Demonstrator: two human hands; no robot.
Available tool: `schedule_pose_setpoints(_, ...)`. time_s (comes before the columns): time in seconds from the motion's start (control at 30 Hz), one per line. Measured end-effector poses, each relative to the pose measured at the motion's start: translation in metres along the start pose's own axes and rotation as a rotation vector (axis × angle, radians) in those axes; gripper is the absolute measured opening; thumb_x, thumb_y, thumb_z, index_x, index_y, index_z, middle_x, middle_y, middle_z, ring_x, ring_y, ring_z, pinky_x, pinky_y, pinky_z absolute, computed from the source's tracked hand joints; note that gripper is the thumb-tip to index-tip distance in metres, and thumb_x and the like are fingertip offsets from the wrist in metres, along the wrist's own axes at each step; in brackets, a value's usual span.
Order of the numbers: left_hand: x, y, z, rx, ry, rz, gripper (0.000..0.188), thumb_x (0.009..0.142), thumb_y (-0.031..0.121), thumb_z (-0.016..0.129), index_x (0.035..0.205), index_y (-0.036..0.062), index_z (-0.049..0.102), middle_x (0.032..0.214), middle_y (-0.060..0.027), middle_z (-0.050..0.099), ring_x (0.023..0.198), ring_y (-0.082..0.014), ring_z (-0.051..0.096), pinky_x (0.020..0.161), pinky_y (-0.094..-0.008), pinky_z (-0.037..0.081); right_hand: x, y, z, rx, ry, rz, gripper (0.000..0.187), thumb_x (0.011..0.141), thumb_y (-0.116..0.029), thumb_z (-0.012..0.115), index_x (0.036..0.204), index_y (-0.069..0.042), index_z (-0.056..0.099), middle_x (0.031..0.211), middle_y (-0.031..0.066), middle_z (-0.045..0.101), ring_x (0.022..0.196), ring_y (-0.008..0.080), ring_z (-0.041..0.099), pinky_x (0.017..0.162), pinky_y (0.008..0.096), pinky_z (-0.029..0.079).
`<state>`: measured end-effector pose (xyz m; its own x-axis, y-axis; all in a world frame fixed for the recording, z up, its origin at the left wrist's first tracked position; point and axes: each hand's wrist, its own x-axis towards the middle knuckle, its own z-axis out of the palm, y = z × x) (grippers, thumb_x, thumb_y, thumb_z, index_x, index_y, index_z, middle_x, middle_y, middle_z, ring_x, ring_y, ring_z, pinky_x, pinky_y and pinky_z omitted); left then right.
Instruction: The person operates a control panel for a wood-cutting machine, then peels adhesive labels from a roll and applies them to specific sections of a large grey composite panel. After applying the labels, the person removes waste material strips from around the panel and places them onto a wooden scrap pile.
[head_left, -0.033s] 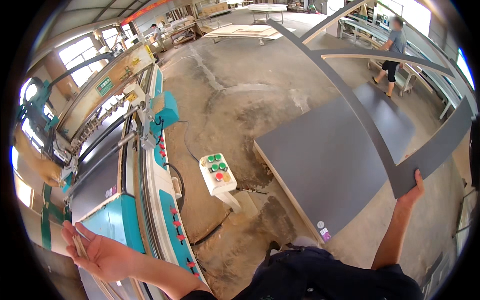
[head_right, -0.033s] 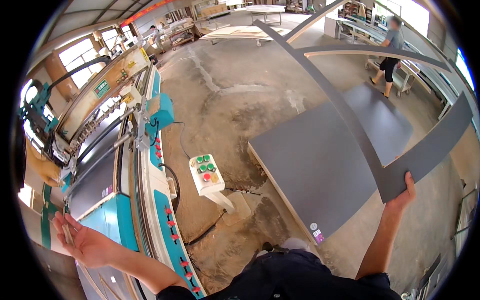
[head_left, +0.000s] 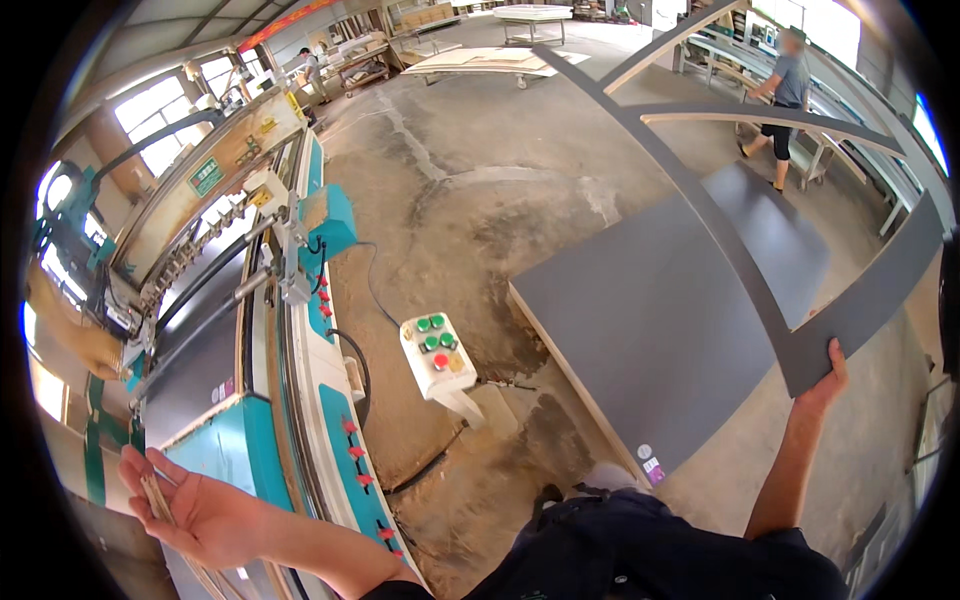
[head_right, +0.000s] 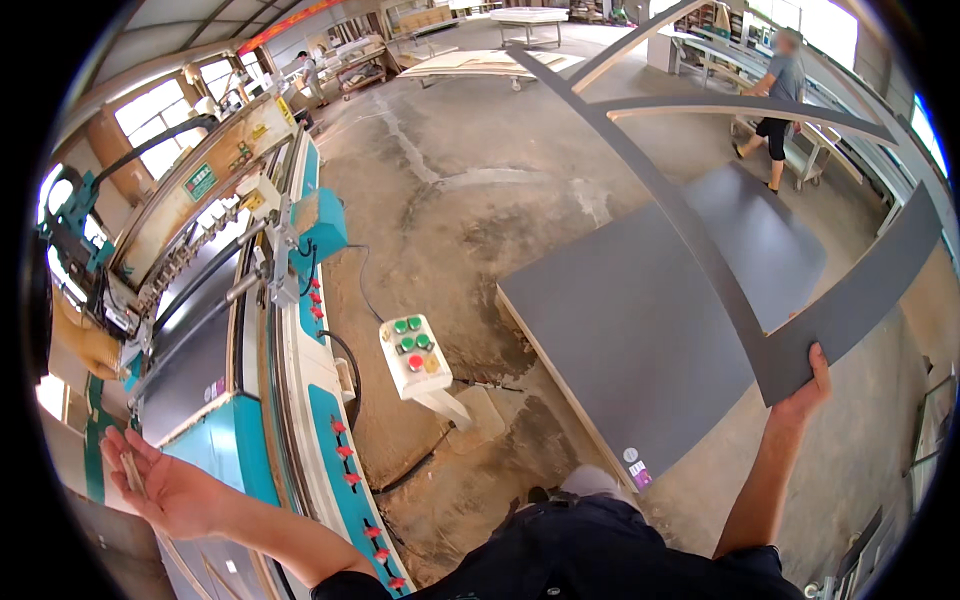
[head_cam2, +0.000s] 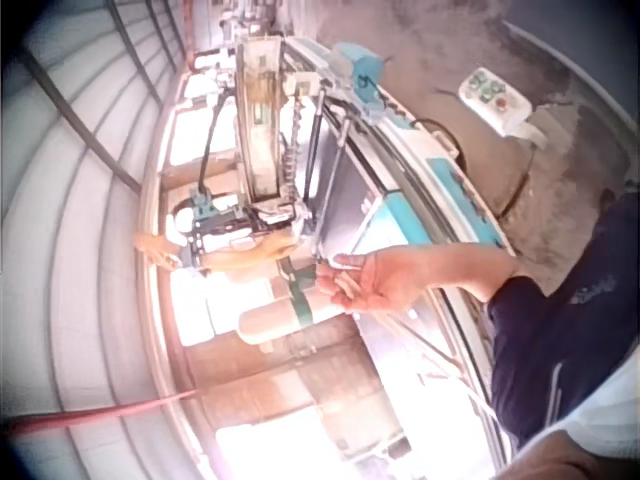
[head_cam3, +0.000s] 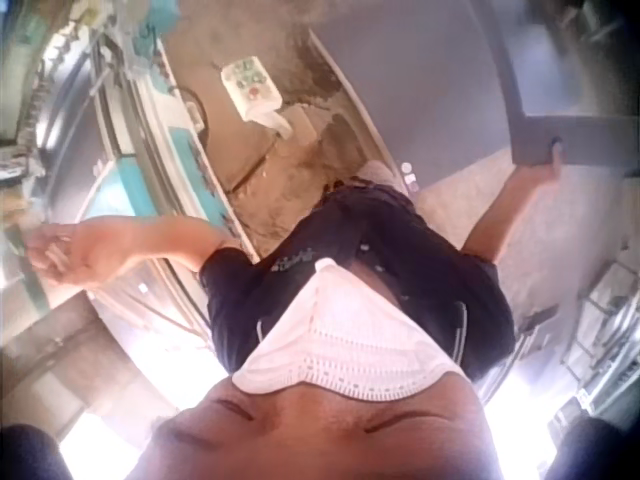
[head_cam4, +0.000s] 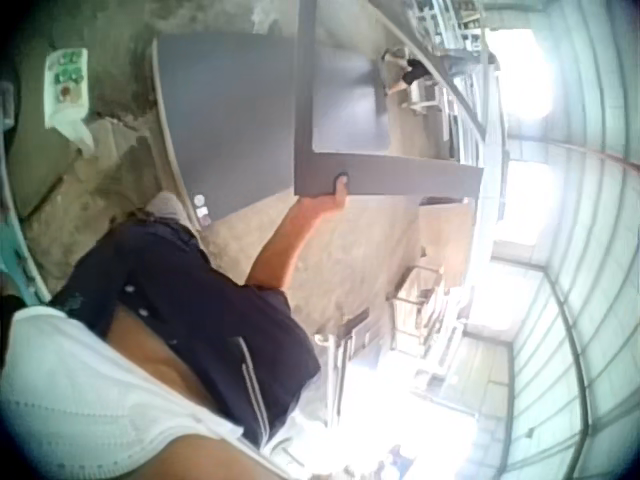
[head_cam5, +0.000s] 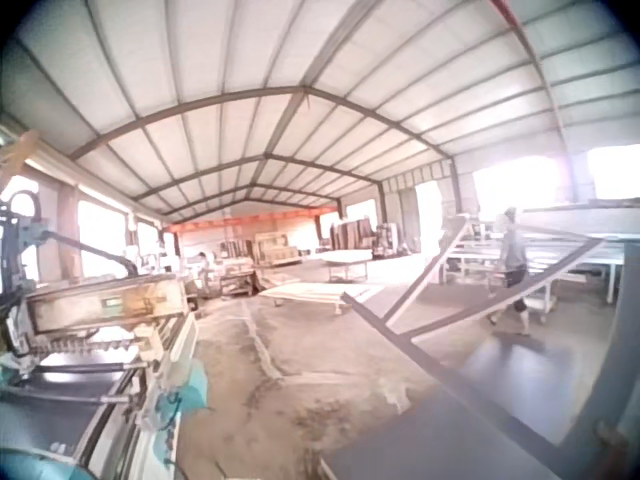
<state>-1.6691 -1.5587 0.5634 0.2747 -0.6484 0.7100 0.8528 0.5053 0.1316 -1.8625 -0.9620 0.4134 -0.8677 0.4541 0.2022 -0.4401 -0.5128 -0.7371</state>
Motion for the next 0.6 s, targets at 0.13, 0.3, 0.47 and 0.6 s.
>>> schedule_pose_setpoints(0.13, 0.010, -0.104, 0.045, -0.017, 0.010, 0.144, 0.033, 0.094, 0.017, 0.040, 0.112, -0.0063, 0.055, 0.126, -0.0291, 0.043, 0.125, -0.0427, 0.036, 0.109, -0.0482, 0.026, 0.059, 0.089, 0.032, 0.030, -0.009, 0.094, 0.046, 0.079, -0.018, 0.055, 0.118, 0.007, 0.049, 0.110, 0.0180, 0.057, 0.096, 0.0283, 0.057, 0.085, 0.0404, 0.046)
schedule_pose_setpoints(0.3, 0.001, -0.240, 0.088, 0.079, 0.027, 0.184, 0.035, 0.091, 0.014, 0.037, 0.116, -0.0053, 0.052, 0.127, -0.0315, 0.043, 0.123, -0.0445, 0.038, 0.107, -0.0511, 0.026, 0.163, 0.228, 0.086, -0.076, 0.159, 0.165, 0.039, 0.076, -0.012, 0.054, 0.111, 0.005, 0.053, 0.100, 0.0154, 0.059, 0.091, 0.0278, 0.059, 0.081, 0.0396, 0.048)
schedule_pose_setpoints(0.47, 0.033, -0.344, 0.083, 0.141, -0.117, 0.181, 0.040, 0.091, 0.016, 0.033, 0.121, -0.0071, 0.047, 0.128, -0.0314, 0.042, 0.123, -0.0444, 0.037, 0.107, -0.0492, 0.027, 0.268, 0.341, 0.159, -0.147, 0.342, 0.378, 0.029, 0.074, -0.008, 0.055, 0.101, 0.004, 0.055, 0.093, 0.0140, 0.059, 0.085, 0.0271, 0.059, 0.075, 0.0374, 0.050)
schedule_pose_setpoints(0.6, 0.048, -0.423, 0.063, 0.185, -0.046, 0.147, 0.039, 0.093, 0.020, 0.038, 0.121, -0.0049, 0.047, 0.125, -0.0258, 0.047, 0.118, -0.0366, 0.045, 0.102, -0.0430, 0.035, 0.322, 0.429, 0.210, -0.183, 0.358, 0.432, 0.025, 0.073, -0.009, 0.057, 0.095, 0.002, 0.055, 0.089, 0.0124, 0.058, 0.081, 0.0259, 0.059, 0.072, 0.0370, 0.050)
